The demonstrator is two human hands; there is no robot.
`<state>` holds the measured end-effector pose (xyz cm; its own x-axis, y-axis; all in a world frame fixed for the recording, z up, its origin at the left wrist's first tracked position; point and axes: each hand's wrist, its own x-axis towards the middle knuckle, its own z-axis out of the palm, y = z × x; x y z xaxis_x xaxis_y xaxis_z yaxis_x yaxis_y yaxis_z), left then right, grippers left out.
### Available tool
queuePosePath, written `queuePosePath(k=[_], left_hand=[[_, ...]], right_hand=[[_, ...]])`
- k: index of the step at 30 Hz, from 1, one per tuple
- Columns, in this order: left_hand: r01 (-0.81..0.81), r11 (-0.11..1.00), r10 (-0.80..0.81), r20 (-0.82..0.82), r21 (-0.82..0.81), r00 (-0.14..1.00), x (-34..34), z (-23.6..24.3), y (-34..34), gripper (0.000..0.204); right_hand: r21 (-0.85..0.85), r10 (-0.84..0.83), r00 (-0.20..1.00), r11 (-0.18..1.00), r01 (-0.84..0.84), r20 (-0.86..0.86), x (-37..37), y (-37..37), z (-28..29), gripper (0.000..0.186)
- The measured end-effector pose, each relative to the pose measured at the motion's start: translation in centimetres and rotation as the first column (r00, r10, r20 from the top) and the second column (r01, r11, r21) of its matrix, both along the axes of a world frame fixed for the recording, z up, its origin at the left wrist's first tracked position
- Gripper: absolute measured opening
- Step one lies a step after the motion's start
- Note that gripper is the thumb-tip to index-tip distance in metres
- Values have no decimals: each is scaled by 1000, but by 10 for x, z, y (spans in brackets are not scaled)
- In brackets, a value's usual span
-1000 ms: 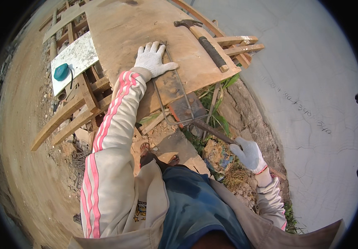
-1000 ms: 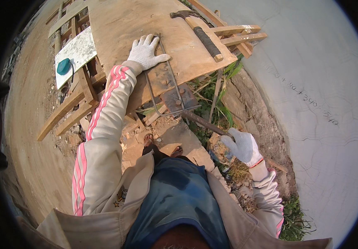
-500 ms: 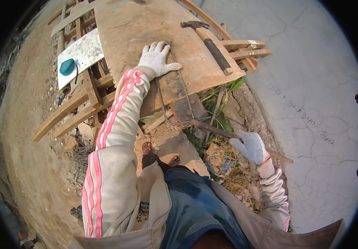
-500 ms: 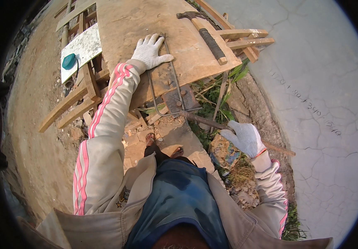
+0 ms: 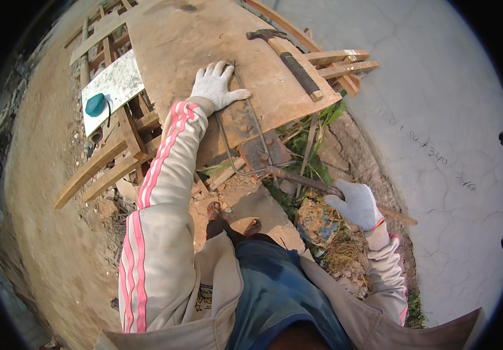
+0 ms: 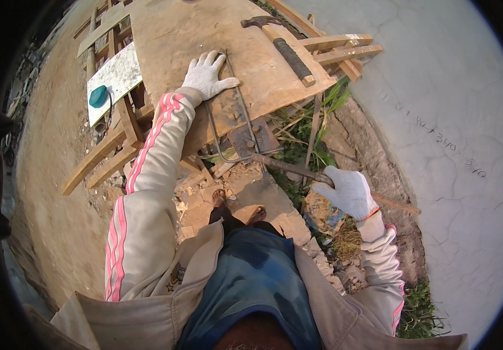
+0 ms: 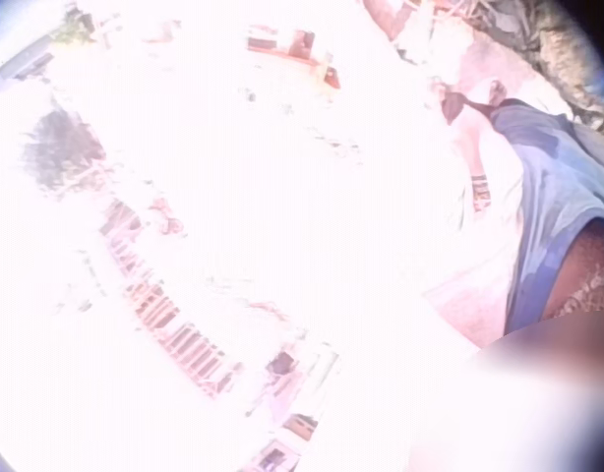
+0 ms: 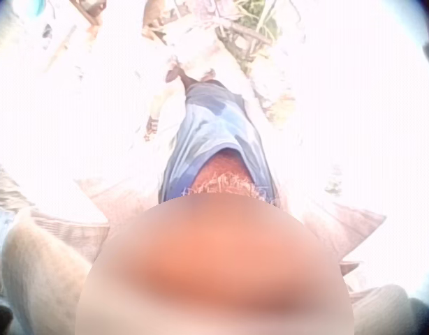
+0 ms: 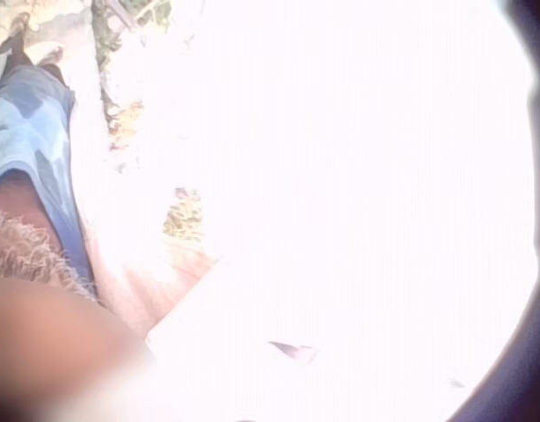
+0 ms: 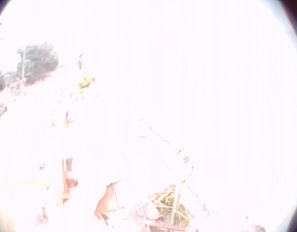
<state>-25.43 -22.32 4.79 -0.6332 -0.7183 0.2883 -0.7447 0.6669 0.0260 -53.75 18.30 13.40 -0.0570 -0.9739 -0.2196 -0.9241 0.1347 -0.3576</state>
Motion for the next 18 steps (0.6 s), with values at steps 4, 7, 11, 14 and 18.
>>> queuePosePath(k=[4, 7, 11, 14, 18], left_hand=[[1, 999, -2, 47, 37, 999, 0, 3, -1, 109], [19, 999, -21, 35, 33, 999, 0, 1, -3, 106], [21, 1000, -21, 7, 6, 1000, -1, -4, -6, 109], [35, 999, -35, -23, -12, 999, 0, -8, -8, 109], [45, 999, -45, -6, -4, 999, -1, -11, -12, 110]], right_hand=[[115, -79, 995, 990, 86, -64, -56, 37, 5, 53], [203, -243, 915, 926, 317, -322, -111, 86, 13, 54], [-18, -321, 862, 940, 341, -393, -123, 120, -21, 39], [-138, -367, 834, 930, 341, -413, -113, 130, -31, 31], [-200, -480, 769, 877, 437, -423, -67, 160, -28, 26]])
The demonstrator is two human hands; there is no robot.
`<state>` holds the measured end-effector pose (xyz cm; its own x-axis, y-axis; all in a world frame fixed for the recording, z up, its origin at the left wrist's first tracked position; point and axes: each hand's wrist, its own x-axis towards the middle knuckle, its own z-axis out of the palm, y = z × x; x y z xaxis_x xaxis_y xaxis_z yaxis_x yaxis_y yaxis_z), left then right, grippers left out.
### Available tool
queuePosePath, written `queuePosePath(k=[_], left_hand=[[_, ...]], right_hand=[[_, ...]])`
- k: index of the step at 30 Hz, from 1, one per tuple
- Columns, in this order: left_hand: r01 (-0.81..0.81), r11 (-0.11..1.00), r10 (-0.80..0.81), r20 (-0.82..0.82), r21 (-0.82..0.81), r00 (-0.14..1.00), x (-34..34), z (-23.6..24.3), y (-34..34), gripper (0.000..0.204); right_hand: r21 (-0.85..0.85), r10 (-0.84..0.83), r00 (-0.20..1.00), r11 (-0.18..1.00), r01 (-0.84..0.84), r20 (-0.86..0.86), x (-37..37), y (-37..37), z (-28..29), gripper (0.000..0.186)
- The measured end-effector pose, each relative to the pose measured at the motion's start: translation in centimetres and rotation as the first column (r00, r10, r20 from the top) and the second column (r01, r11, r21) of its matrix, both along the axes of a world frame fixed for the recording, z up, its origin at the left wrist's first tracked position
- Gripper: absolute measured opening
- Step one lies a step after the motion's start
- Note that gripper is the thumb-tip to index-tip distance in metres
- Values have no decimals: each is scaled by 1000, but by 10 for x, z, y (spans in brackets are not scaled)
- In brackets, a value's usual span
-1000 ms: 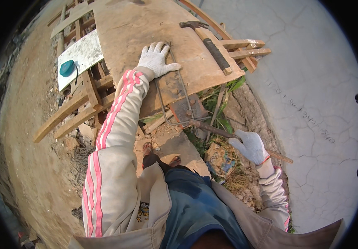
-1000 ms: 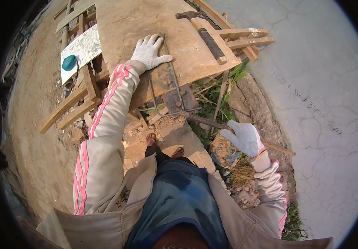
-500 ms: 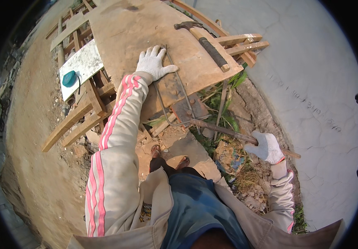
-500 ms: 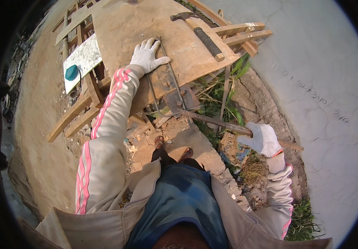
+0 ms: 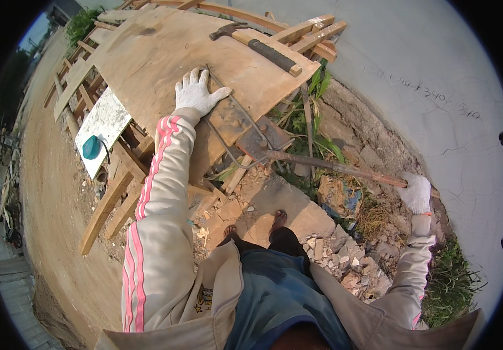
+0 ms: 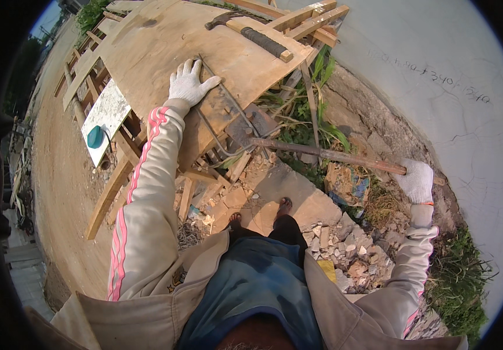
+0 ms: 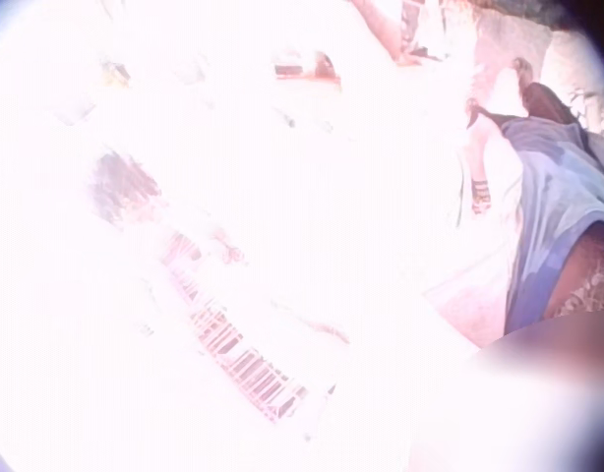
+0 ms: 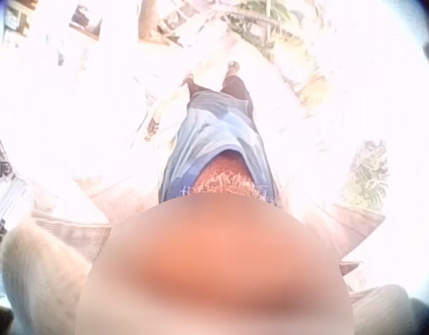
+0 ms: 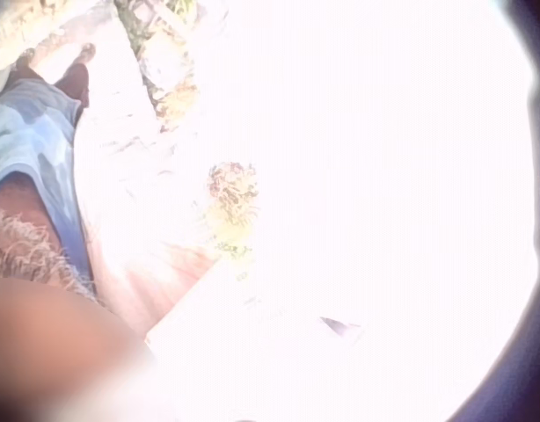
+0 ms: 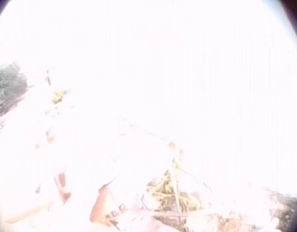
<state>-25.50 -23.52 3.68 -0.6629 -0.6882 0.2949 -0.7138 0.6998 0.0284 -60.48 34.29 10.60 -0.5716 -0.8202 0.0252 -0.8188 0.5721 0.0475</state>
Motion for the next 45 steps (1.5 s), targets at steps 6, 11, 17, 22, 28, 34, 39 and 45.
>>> queuePosePath(k=[6, 11, 17, 22, 28, 34, 39, 45], left_hand=[[-18, 1000, 18, 2, 17, 1000, -2, 0, 1, 112], [10, 999, -8, -28, 50, 1000, -1, 8, 8, 109], [6, 998, -3, -44, 67, 999, 2, 10, 10, 110], [19, 1000, -17, -116, 17, 993, -1, 0, 8, 112], [14, 1000, -12, -137, 10, 990, -2, 1, 5, 109], [-4, 998, 10, -87, 64, 996, 2, 10, 11, 108], [-19, 993, 20, -10, 113, 1000, 0, 15, 11, 110], [-14, 997, 18, -60, 74, 998, 1, 13, 12, 110]], right_hand=[[11, -376, 923, 926, 379, -84, 160, 70, 1, 25], [-63, -595, 803, 803, 593, -35, 290, 72, -6, 25], [-22, -781, 624, 624, 781, -22, 425, 42, -15, 31], [-21, -734, 678, 678, 735, 43, 446, 44, -11, 44], [-80, -453, 708, 811, 580, 542, 400, 83, -15, 45], [-99, -427, 761, 839, 534, 488, 392, 91, -32, 46], [-57, -432, 758, 851, 522, 489, 390, 90, -23, 48], [-77, -409, 801, 870, 486, 438, 391, 93, -18, 47]])
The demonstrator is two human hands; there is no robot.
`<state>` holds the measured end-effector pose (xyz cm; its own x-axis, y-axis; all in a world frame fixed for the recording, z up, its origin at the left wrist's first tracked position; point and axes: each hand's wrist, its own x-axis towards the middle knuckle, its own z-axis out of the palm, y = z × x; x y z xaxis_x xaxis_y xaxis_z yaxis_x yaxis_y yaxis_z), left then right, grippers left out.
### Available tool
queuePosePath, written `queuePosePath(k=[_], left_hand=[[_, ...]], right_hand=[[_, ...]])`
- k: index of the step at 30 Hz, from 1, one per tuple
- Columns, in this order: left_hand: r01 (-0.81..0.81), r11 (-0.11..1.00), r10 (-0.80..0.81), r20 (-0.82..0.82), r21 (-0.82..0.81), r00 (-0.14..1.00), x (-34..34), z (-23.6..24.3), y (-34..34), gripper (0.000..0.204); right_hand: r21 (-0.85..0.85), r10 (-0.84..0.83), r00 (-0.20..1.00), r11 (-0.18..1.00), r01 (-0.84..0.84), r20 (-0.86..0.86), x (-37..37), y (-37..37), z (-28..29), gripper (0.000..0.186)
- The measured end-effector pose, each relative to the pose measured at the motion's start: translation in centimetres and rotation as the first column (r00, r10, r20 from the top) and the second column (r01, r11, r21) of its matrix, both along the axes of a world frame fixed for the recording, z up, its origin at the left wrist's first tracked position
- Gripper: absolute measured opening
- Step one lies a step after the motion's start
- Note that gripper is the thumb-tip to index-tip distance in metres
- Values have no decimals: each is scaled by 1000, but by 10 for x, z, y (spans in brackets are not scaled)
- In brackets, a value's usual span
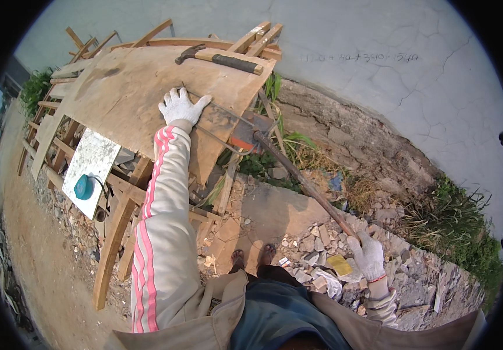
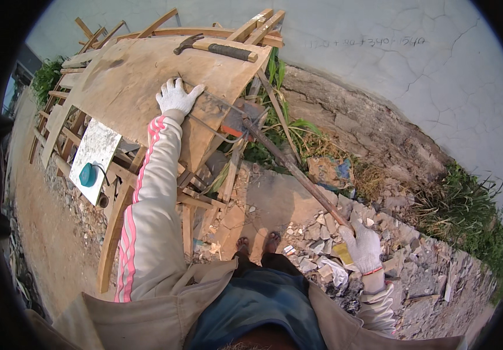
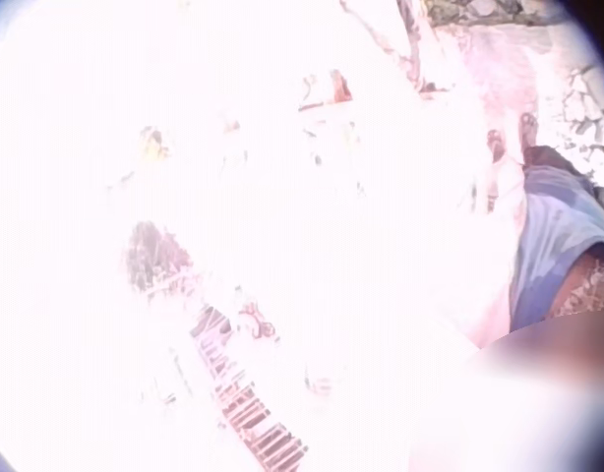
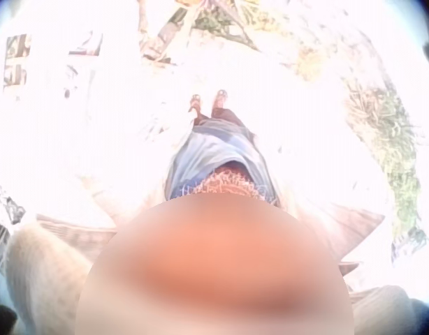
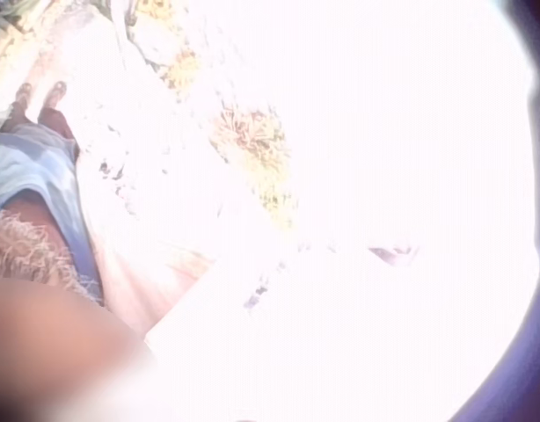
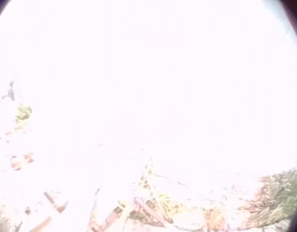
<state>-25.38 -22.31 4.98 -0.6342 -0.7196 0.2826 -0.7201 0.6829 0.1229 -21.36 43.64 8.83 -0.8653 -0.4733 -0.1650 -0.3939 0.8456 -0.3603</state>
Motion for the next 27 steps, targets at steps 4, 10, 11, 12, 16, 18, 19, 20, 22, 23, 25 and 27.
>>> queuePosePath(k=[4, 10, 11, 12, 16, 18, 19, 20, 22, 23, 25, 27], left_hand=[[-8, 999, 7, 32, 36, 999, -1, 2, 0, 110], [3, 1000, -4, 18, 24, 1000, -1, 2, -1, 109], [8, 1000, -8, 13, 20, 1000, -1, 1, -2, 110], [13, 1000, -14, 7, 16, 1000, -1, 0, -2, 110], [17, 1000, -17, 14, 1, 1000, -2, -3, -3, 110], [17, 1000, -17, 32, -5, 999, -2, -3, -5, 109], [32, 999, -32, 25, -21, 999, -2, -4, -5, 109], [46, 999, -45, 33, -27, 998, -2, -4, -6, 109], [74, 997, -72, 48, -37, 996, -1, -4, -8, 109], [77, 996, -76, 45, -37, 996, 0, -5, -9, 109], [80, 996, -79, 29, -30, 996, -1, -5, -9, 109], [76, 996, -75, 30, -36, 997, -2, -5, -9, 109]], right_hand=[[-29, 19, 1000, 999, -19, 21, -7, 2, -6, 47], [-34, -15, 1000, 999, 16, 21, 1, -4, -11, 46], [-39, -27, 999, 999, 28, 33, 1, -4, -10, 46], [-44, -40, 998, 998, 42, 43, 2, -2, -10, 46], [-152, 24, 988, 988, -1, 151, -3, 17, -12, 48], [-103, -37, 984, 993, 55, 173, 0, 31, -15, 48], [-113, -77, 985, 989, 95, 153, 8, 37, -18, 48], [-65, -155, 976, 984, 167, 156, 16, 43, -19, 48], [16, -168, 984, 985, 169, -61, 29, 44, -24, 49], [49, -185, 979, 981, 190, -86, 33, 44, -22, 49], [41, -227, 961, 971, 236, -157, 47, 41, -14, 51], [116, -292, 942, 943, 313, -167, 67, 32, -4, 52]])
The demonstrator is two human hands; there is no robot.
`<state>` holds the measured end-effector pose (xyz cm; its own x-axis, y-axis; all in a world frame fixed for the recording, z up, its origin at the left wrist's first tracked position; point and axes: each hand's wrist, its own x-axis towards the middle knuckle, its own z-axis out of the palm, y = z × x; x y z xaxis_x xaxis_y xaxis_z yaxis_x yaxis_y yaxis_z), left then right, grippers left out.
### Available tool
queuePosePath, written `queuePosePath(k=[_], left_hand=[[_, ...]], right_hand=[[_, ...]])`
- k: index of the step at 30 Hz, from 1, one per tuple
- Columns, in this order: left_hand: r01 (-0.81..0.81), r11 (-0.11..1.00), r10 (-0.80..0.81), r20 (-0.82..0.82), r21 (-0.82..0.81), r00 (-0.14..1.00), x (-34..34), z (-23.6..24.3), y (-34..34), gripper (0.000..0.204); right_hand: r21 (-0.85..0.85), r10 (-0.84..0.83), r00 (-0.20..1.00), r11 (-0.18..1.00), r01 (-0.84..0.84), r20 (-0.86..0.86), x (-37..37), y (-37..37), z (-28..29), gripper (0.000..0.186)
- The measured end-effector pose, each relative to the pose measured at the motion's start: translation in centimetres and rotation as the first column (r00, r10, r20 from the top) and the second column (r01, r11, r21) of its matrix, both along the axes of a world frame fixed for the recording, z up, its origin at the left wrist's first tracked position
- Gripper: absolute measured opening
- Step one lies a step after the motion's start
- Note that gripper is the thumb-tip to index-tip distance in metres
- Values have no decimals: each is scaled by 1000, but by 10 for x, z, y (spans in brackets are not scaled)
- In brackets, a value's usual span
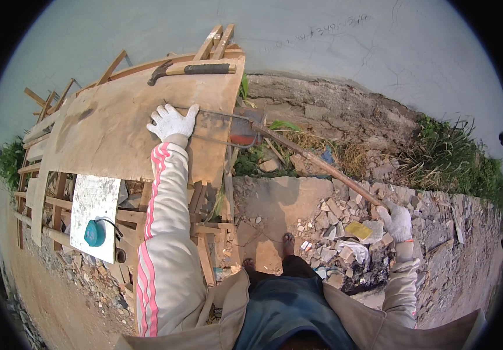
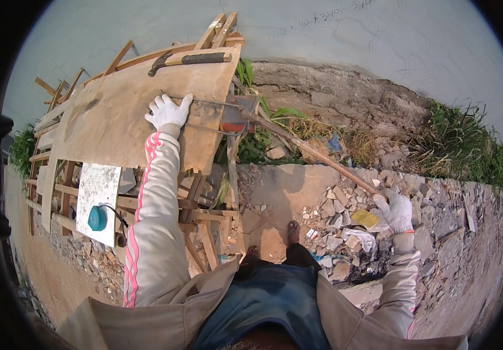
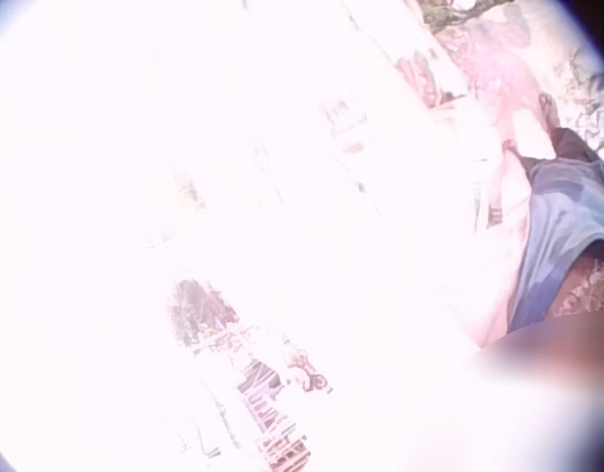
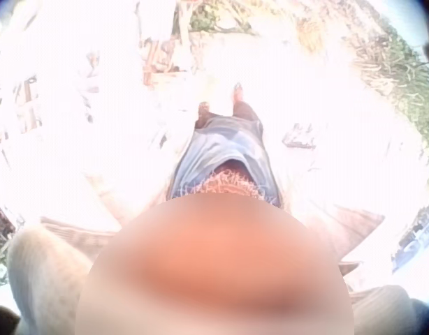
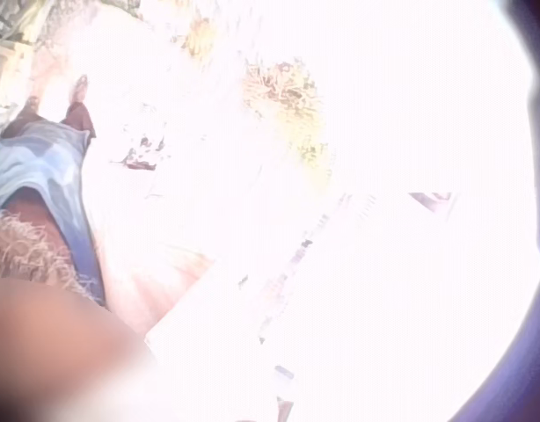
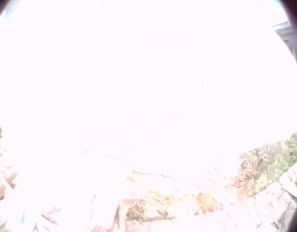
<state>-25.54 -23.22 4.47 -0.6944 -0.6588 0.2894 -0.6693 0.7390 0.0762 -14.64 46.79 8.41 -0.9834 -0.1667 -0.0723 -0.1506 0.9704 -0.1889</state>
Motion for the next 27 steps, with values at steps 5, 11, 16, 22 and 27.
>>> queuePosePath(k=[5, 11, 16, 22, 27], left_hand=[[-5, 1000, 5, -6, 16, 1000, 3, 3, 3, 109], [-12, 999, 11, 9, 42, 1000, 4, 10, 6, 109], [-20, 998, 20, -3, 62, 1000, 5, 15, 6, 110], [-19, 999, 19, 4, 43, 1000, 4, 16, 6, 110], [-18, 998, 17, 24, 64, 1000, 5, 17, 6, 111]], right_hand=[[21, -141, 990, 990, 141, -18, 85, -53, 7, 51], [88, -277, 956, 955, 285, -93, 164, -103, 5, 51], [26, -180, 976, 982, 185, -123, 132, -84, 9, 54], [-10, -152, 984, 988, 151, -98, 111, -64, 9, 51], [-115, -184, 982, 977, 178, -47, 114, -63, -1, 53]])
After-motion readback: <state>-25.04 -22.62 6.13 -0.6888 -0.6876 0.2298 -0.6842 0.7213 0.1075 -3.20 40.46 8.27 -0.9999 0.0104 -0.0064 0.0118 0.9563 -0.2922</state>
